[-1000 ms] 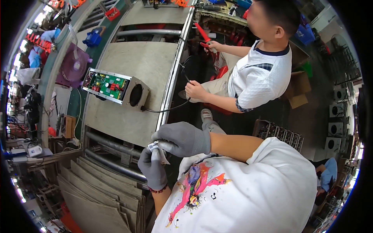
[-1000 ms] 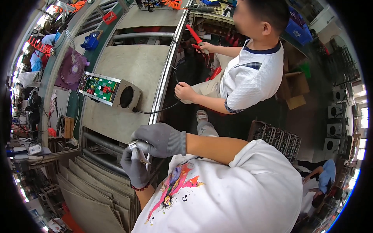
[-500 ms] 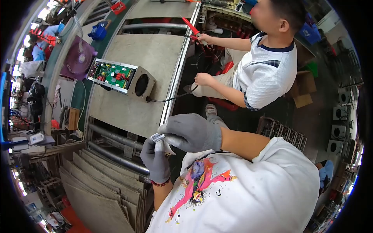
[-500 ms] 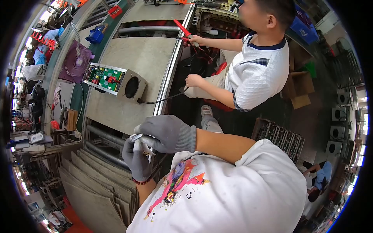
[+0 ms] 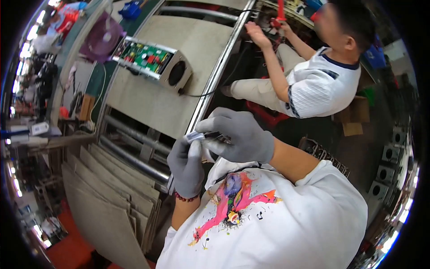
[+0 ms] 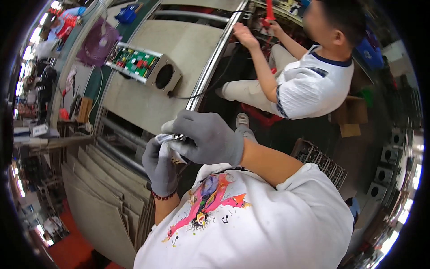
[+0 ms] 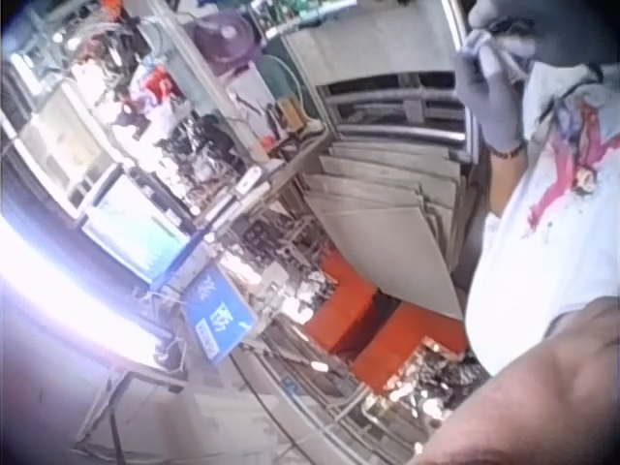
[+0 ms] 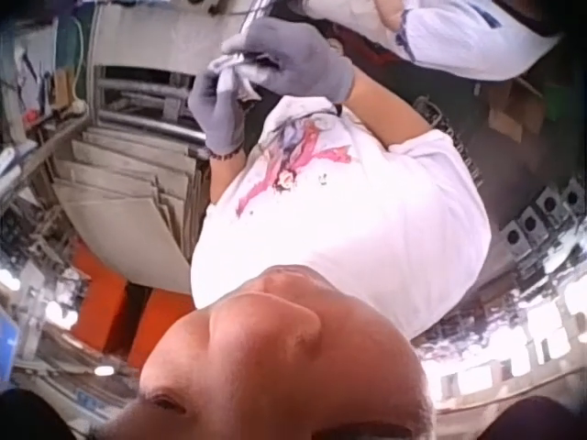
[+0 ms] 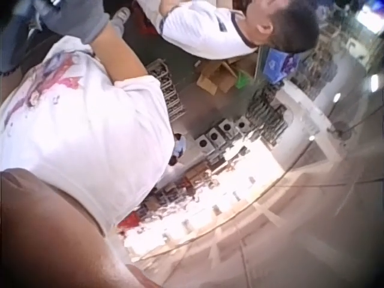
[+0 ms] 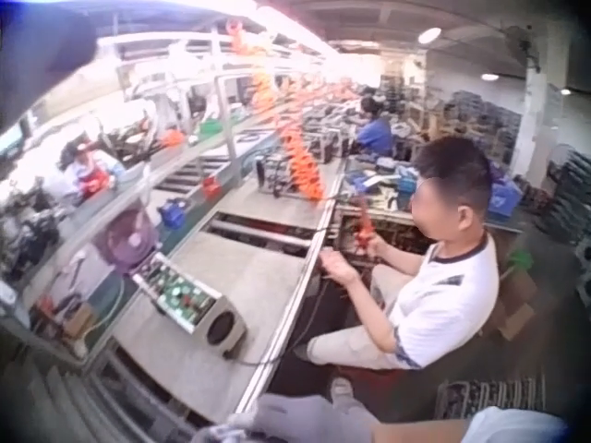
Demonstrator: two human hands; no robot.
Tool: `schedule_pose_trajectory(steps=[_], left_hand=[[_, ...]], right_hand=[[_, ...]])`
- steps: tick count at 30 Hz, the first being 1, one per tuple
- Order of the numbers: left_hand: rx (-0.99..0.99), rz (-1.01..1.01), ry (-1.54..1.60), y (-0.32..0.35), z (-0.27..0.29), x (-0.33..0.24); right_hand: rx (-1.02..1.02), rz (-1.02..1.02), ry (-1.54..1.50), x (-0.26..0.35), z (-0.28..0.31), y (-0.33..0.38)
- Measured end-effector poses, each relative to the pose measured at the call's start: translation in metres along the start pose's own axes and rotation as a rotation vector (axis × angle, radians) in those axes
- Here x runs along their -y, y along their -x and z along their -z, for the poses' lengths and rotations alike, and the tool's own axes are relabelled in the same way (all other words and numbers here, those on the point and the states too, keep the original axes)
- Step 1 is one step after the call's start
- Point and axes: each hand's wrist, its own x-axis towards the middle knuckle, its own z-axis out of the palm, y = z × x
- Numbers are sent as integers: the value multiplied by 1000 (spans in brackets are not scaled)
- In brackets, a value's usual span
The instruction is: Apply labels and use a tool on a power inverter assembly in a factory.
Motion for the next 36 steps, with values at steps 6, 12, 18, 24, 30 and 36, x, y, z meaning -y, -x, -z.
schedule_pose_trajectory(steps=[6, 12, 18, 24, 30, 36], left_hand=[[25, -4, 49, 1, 1, -6], [31, -73, -65, 4, 1, -13], [30, -99, -134, 9, 1, -18], [-1, -265, -287, 13, 3, -16], [-26, -79, -137, 19, 3, -20], [-35, -193, -230, 18, -4, -20]], right_hand=[[64, 49, -32, -4, -3, -9], [135, 62, -66, -4, 6, -12], [102, 129, -81, -3, 2, -10], [38, 121, -40, 6, -1, 0], [14, 49, -9, 19, 20, -6], [220, 286, 486, 22, 33, -8]])
